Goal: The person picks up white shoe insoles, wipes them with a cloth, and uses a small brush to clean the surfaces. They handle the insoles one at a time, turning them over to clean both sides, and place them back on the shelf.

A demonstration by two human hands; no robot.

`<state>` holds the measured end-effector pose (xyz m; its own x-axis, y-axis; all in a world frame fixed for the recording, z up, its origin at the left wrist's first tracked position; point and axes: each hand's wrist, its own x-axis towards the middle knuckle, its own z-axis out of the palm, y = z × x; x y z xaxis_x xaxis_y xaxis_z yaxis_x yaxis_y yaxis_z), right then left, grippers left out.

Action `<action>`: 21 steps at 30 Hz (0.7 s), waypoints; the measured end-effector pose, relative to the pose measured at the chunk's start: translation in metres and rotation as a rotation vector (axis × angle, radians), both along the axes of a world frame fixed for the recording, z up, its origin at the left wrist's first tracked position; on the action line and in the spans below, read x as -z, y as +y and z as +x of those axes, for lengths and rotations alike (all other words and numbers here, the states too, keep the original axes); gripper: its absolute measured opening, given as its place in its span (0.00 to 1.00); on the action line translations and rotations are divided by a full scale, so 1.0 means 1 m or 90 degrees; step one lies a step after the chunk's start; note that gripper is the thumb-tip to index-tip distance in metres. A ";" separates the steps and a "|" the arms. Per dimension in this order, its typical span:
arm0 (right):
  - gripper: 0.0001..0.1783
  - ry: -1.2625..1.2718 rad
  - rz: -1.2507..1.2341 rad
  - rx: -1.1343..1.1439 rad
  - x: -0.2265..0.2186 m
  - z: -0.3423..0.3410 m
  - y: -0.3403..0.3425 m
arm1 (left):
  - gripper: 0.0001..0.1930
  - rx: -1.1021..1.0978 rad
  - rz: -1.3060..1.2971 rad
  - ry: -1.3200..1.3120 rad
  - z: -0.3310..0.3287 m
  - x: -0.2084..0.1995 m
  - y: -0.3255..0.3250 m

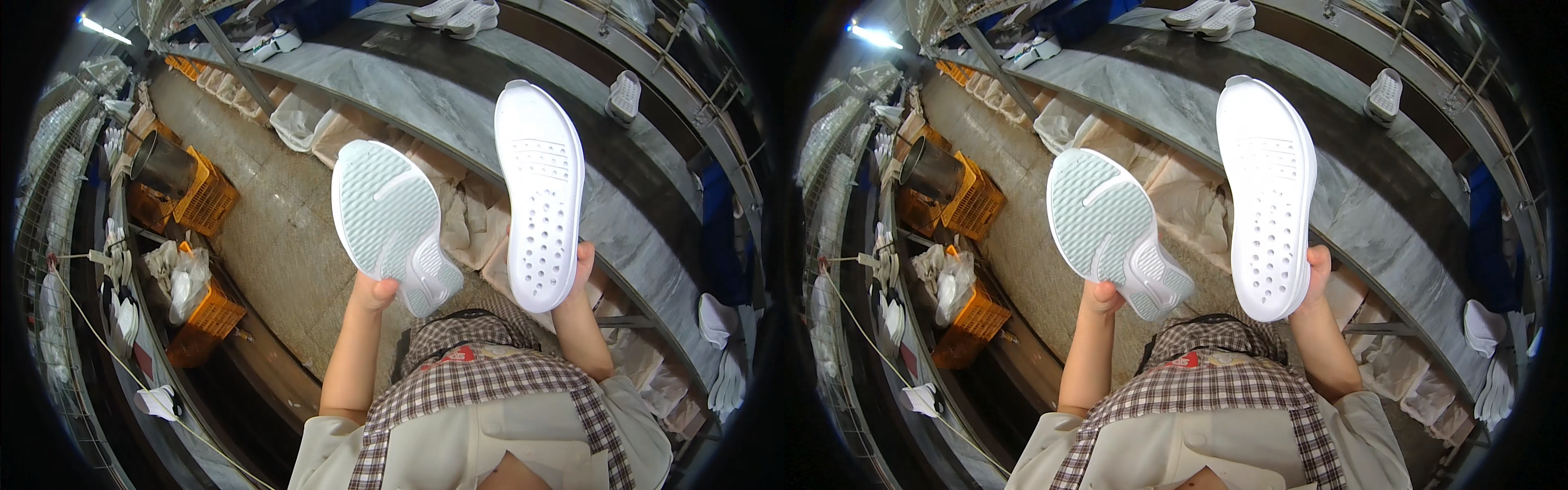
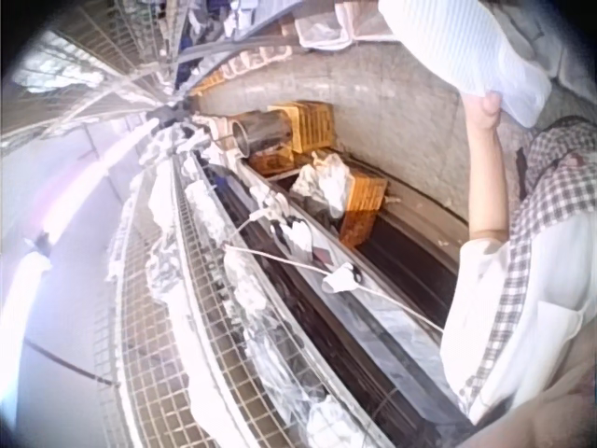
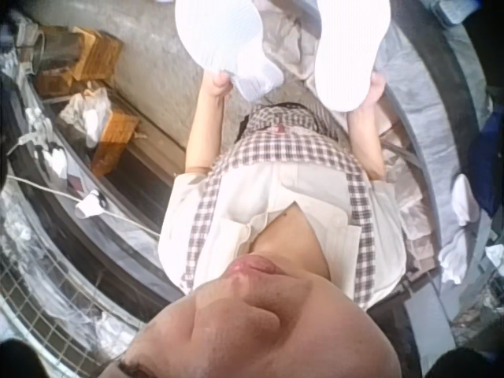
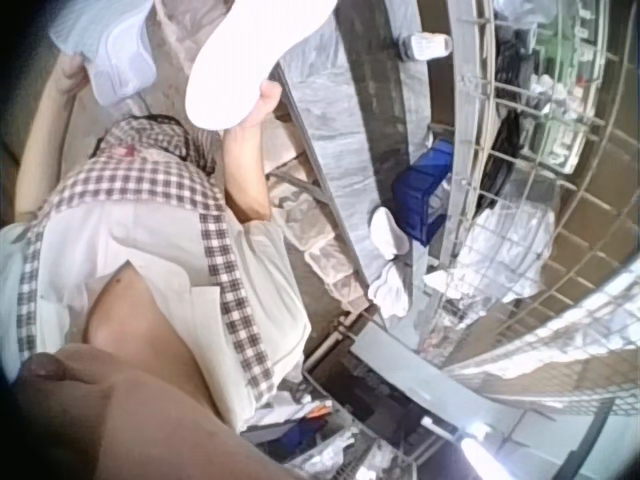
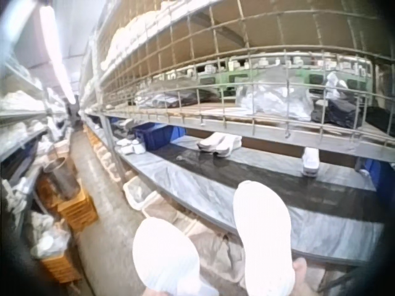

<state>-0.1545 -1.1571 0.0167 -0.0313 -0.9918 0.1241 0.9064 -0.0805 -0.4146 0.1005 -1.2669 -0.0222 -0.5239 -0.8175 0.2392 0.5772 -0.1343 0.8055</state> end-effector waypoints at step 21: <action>0.24 0.060 0.253 0.363 0.043 -0.154 0.052 | 0.51 0.055 0.025 -0.097 -0.003 0.022 0.001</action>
<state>-0.3085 -1.1050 -0.0266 -0.5671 -0.7947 -0.2166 0.7268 -0.3590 -0.5856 0.0979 -1.2658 -0.0443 -0.6198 -0.7754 0.1206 0.4344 -0.2110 0.8757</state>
